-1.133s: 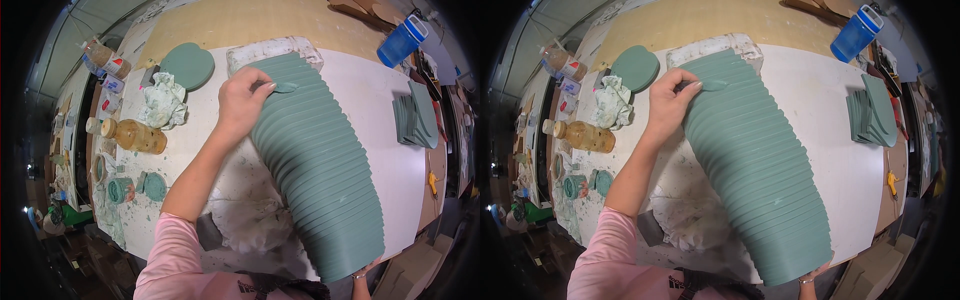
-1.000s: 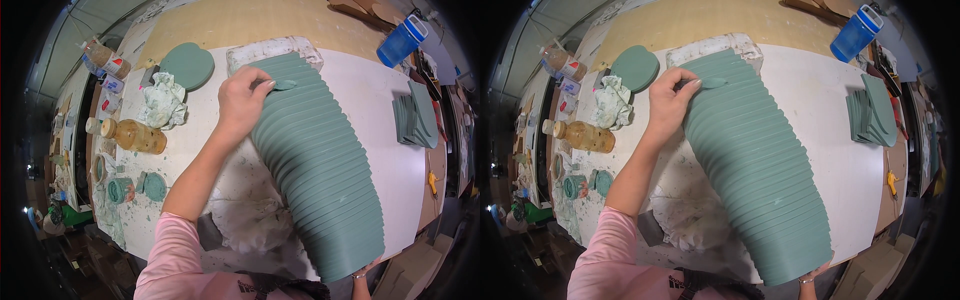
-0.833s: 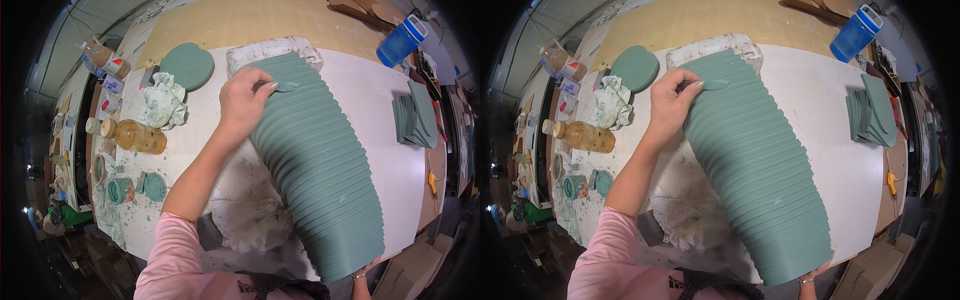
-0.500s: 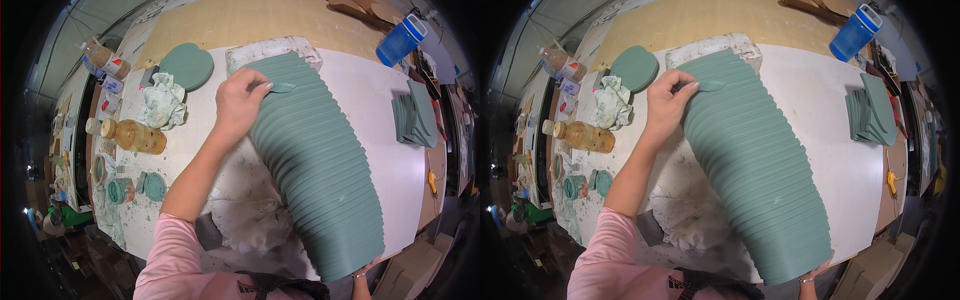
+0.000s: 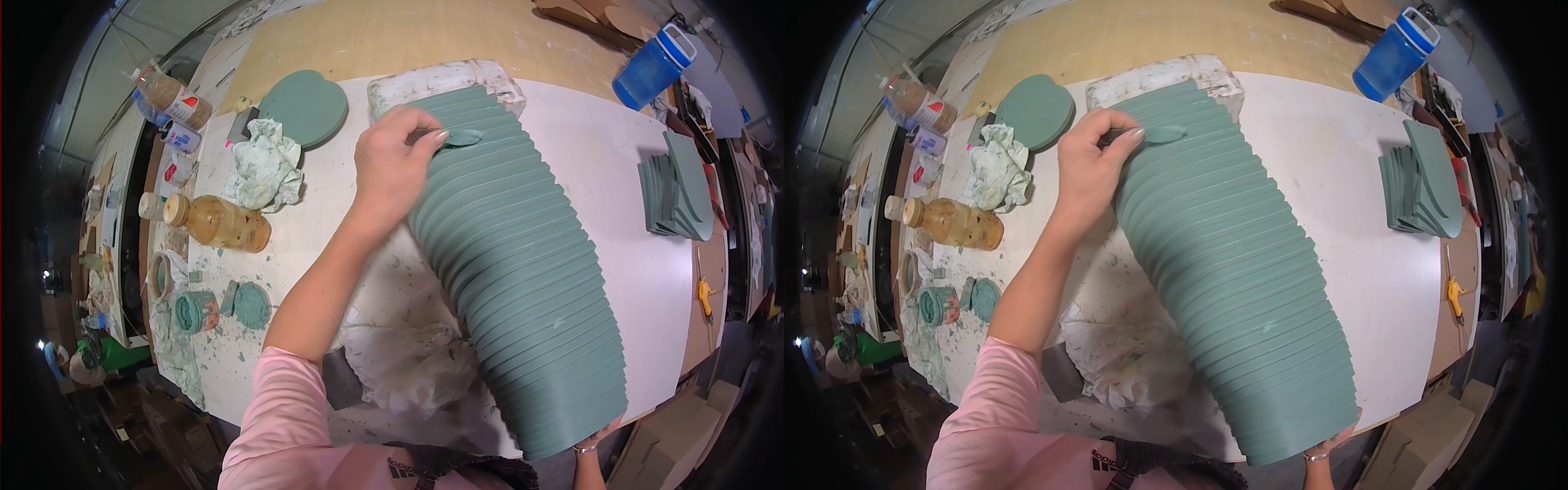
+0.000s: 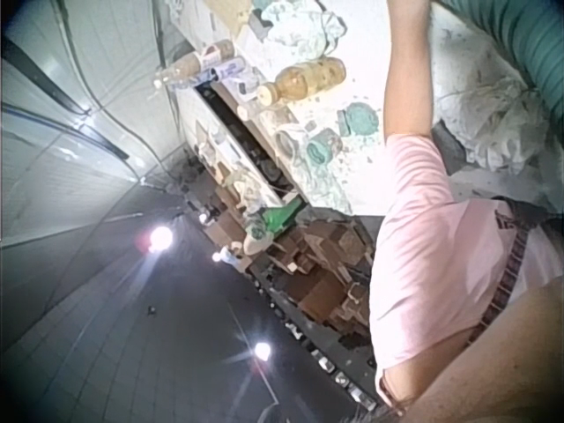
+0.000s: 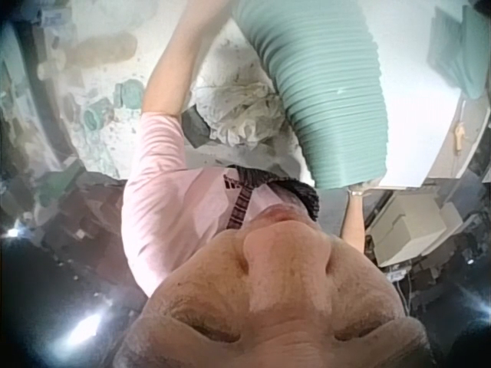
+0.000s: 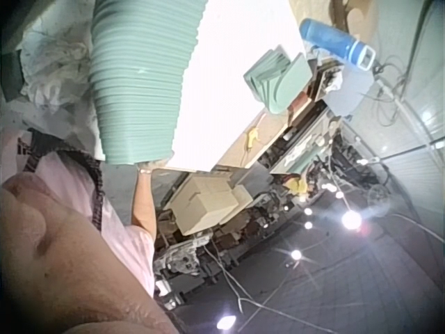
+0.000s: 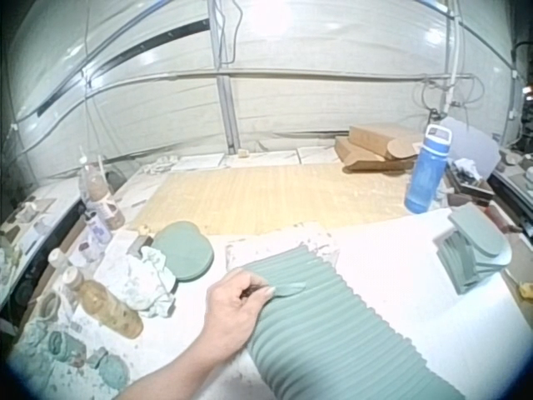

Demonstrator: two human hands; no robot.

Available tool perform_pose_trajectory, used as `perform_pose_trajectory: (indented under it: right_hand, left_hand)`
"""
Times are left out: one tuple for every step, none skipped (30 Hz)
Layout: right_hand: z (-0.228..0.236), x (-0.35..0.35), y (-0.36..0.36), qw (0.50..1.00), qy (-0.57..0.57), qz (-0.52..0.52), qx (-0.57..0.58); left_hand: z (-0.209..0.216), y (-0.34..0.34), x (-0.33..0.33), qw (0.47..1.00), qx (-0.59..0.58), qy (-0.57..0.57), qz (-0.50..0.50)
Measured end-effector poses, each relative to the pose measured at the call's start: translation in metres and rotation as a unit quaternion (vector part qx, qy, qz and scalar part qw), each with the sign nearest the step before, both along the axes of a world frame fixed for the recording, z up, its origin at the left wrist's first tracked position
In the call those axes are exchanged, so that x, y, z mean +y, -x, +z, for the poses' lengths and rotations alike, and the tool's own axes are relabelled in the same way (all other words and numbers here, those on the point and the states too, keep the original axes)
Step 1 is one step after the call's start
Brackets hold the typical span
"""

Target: The person applies a green paste to the ridges of a large curved component, smooths it over the surface, and then wipes the component with a cloth.

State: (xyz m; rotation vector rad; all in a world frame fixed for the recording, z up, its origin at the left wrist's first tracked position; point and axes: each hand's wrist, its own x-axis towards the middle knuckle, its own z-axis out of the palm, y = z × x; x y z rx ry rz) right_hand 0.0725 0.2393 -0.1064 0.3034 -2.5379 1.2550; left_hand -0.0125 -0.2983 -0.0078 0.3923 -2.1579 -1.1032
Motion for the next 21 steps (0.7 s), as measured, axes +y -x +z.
perform_pose_trajectory:
  right_hand:
    - [-0.001, 0.0, -0.001, 0.999, 0.039, -0.006, -0.021]
    - [-0.004, 0.002, -0.002, 0.999, 0.038, -0.007, -0.02]
    - [-0.007, 0.004, -0.003, 0.993, 0.108, -0.015, -0.049]
    - [-0.009, 0.007, -0.003, 0.981, 0.178, -0.023, -0.076]
    - [-0.009, 0.011, -0.004, 0.981, 0.177, -0.024, -0.076]
    - [-0.009, 0.012, -0.004, 0.992, 0.112, -0.023, -0.062]
    - [-0.009, 0.012, -0.003, 0.998, 0.045, -0.023, -0.047]
    - [-0.008, 0.013, -0.003, 0.998, 0.045, -0.023, -0.047]
    - [-0.004, 0.008, -0.002, 0.999, 0.018, -0.013, -0.038]
    - [-0.002, 0.004, -0.001, 1.0, -0.009, -0.004, -0.029]
    - [-0.001, 0.002, -0.001, 1.0, -0.008, -0.003, -0.029]
    - [0.0, 0.001, -0.001, 0.999, 0.02, -0.003, -0.04]
    - [0.001, 0.0, -0.001, 0.998, 0.048, -0.002, -0.051]
    - [0.0, -0.001, -0.001, 0.998, 0.048, -0.001, -0.051]
    - [-0.001, -0.001, -0.002, 0.996, 0.07, -0.009, -0.054]
    - [-0.001, -0.001, -0.002, 0.994, 0.093, -0.016, -0.058]
    - [-0.001, 0.0, -0.002, 0.994, 0.093, -0.016, -0.057]
    - [-0.002, 0.002, -0.001, 0.997, 0.063, -0.01, -0.043]
    - [-0.003, 0.003, -0.002, 0.999, 0.034, -0.003, -0.028]
    - [-0.003, 0.003, -0.002, 0.999, 0.035, -0.003, -0.027]
    - [-0.002, 0.002, -0.003, 0.996, 0.068, -0.015, -0.047]
  left_hand:
    - [0.001, -0.003, 0.0, 1.0, 0.0, -0.021, 0.001]
    - [0.002, -0.006, 0.0, 0.999, -0.001, -0.041, 0.001]
    - [0.001, -0.008, -0.002, 0.999, -0.001, -0.041, 0.001]
    - [0.0, -0.011, -0.004, 0.999, 0.006, -0.052, 0.0]
    - [-0.001, -0.014, -0.006, 0.998, 0.012, -0.062, 0.0]
    - [0.0, -0.017, -0.007, 0.998, 0.012, -0.062, 0.0]
    - [0.002, -0.02, -0.008, 0.998, 0.012, -0.069, 0.004]
    - [0.003, -0.023, -0.008, 0.997, 0.013, -0.076, 0.009]
    - [0.003, -0.026, -0.01, 0.997, 0.013, -0.074, 0.01]
    - [0.002, -0.029, -0.011, 0.996, 0.004, -0.088, 0.005]
    - [0.001, -0.031, -0.012, 0.995, -0.005, -0.101, 0.001]
    - [-0.001, -0.031, -0.013, 0.995, -0.005, -0.101, 0.001]
    - [-0.004, -0.031, -0.015, 0.996, -0.011, -0.089, -0.005]
    - [-0.005, -0.031, -0.016, 0.997, -0.017, -0.076, -0.01]
    - [-0.007, -0.031, -0.016, 0.997, -0.017, -0.077, -0.01]
    - [-0.007, -0.03, -0.016, 0.997, -0.002, -0.08, -0.004]
    - [-0.007, -0.03, -0.016, 0.996, 0.014, -0.082, 0.003]
    - [-0.006, -0.029, -0.015, 0.997, 0.014, -0.082, 0.003]
    - [-0.005, -0.029, -0.013, 0.997, 0.008, -0.082, 0.003]
    - [-0.004, -0.03, -0.011, 0.997, 0.003, -0.083, 0.003]
    - [-0.005, -0.03, -0.011, 0.997, 0.005, -0.082, 0.002]
